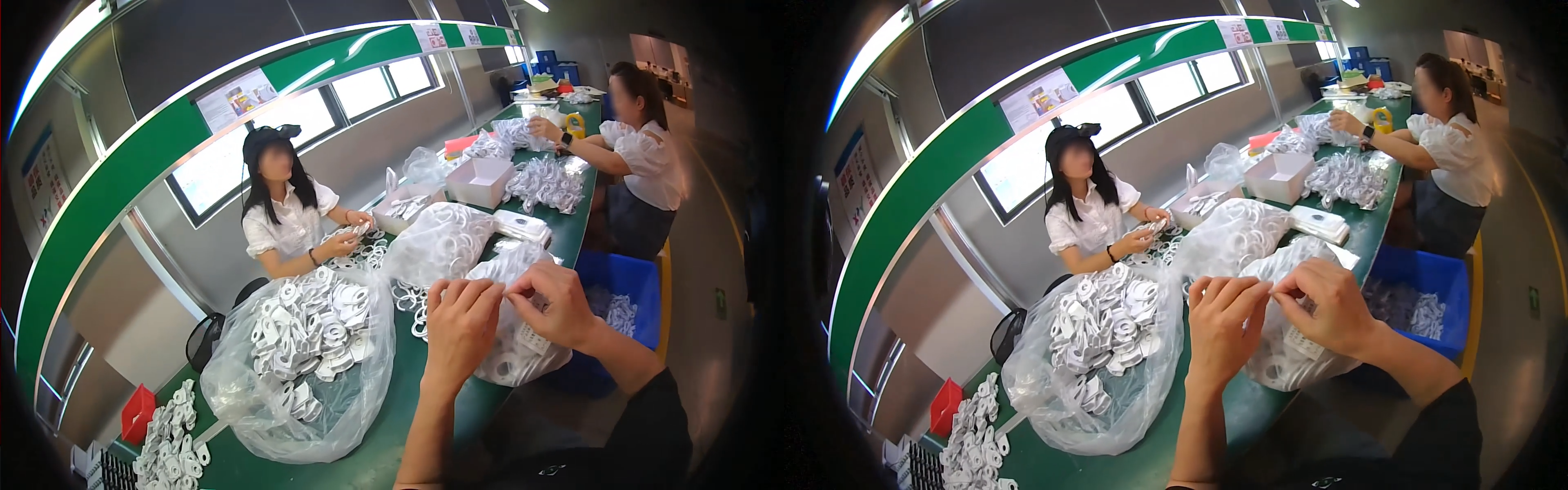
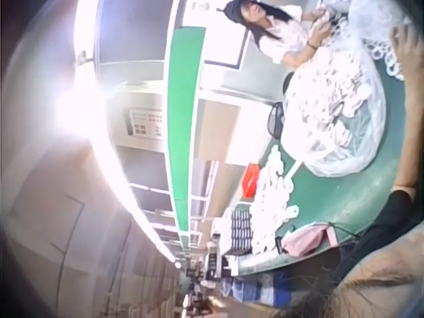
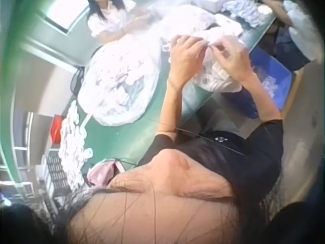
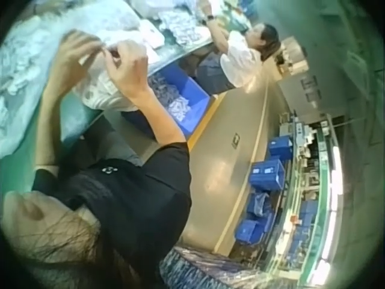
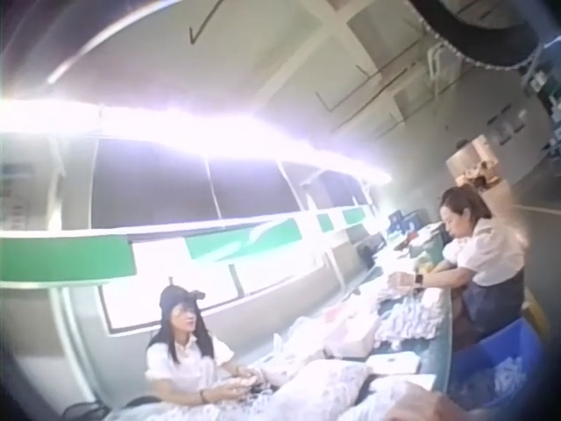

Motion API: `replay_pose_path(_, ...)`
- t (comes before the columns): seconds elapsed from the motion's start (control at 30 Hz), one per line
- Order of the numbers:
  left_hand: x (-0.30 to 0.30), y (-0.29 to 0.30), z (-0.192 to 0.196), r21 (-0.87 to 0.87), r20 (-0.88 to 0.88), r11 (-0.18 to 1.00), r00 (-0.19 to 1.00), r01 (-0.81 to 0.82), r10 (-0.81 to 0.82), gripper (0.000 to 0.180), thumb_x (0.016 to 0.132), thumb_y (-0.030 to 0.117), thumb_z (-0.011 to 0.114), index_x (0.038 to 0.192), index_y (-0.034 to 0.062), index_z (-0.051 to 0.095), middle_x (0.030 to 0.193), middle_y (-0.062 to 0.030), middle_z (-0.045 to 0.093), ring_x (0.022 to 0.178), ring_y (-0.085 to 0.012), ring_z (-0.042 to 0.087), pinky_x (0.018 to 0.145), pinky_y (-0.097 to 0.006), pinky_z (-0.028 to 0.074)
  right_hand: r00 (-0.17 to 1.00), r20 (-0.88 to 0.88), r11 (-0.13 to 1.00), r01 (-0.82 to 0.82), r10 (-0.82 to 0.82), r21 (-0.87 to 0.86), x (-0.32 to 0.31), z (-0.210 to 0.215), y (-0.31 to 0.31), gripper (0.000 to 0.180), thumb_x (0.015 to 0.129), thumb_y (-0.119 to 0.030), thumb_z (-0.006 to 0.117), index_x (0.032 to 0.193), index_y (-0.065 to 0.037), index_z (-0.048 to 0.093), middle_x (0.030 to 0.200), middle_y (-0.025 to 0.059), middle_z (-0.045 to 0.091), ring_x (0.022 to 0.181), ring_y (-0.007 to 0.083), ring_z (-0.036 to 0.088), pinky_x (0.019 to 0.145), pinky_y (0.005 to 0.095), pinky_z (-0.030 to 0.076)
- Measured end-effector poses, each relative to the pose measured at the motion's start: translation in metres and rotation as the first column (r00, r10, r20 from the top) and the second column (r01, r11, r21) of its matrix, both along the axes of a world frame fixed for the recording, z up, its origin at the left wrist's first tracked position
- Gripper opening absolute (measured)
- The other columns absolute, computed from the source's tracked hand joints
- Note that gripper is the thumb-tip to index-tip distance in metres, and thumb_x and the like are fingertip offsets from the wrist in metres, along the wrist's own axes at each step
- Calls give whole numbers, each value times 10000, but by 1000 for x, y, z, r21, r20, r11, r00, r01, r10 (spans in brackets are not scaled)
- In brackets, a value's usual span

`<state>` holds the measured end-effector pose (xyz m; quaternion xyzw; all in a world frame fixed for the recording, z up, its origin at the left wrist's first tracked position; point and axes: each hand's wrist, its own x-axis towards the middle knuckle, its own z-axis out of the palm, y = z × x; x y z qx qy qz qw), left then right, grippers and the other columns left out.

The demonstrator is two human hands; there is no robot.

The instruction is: Picking up and inspecting or assembling small white circular plastic components at a factory workbench.

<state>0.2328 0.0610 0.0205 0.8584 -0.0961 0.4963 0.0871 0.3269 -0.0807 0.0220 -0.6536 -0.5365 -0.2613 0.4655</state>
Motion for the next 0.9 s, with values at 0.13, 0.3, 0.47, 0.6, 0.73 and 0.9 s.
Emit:
replay_pose_path(0.13,-4,4,3,52,-32,999,999,14,-12,167,737,61,652,901,89,627,884,-3,617,851,-187,570,866,-367,373,998,61,999,-25,27,-25,-5,6,0,98,738,-26,674,755,-34,578,670,100,565,640,280,566,577,359,433)
replay_pose_path(0.3,-3,6,3,28,-2,998,999,55,-55,133,647,58,683,755,99,615,741,0,603,739,-182,569,810,-343,377,999,26,998,-24,25,-52,-8,8,1,97,718,-40,677,730,-40,581,652,87,569,615,258,571,562,349,441)
replay_pose_path(0.47,1,-2,-4,-7,56,1000,998,8,-8,154,583,71,687,663,106,560,672,-8,561,679,-192,543,768,-332,371,999,30,999,-31,32,-28,-9,9,4,120,682,-64,686,666,-44,569,601,76,563,549,219,572,514,325,446)
replay_pose_path(0.6,8,-6,-10,-82,168,997,986,6,8,150,573,67,680,653,105,559,655,-13,557,651,-199,540,746,-328,374,985,-174,999,8,-1,40,-8,0,4,135,677,-62,685,645,-37,556,583,66,554,510,184,561,473,294,435)
replay_pose_path(0.73,15,-12,-16,-168,229,985,973,34,5,140,574,58,676,667,99,579,666,-22,575,656,-208,552,736,-326,379,942,-336,990,45,3,133,-7,-15,3,125,697,-52,675,654,-34,558,600,71,552,501,180,547,469,287,431)
replay_pose_path(0.9,14,-10,-22,-218,270,974,963,67,-6,150,595,21,683,718,76,618,718,-50,626,690,-222,592,714,-335,416,968,-252,995,14,12,99,-10,-16,-2,130,723,-55,690,677,-30,571,631,76,556,560,181,560,496,283,428)
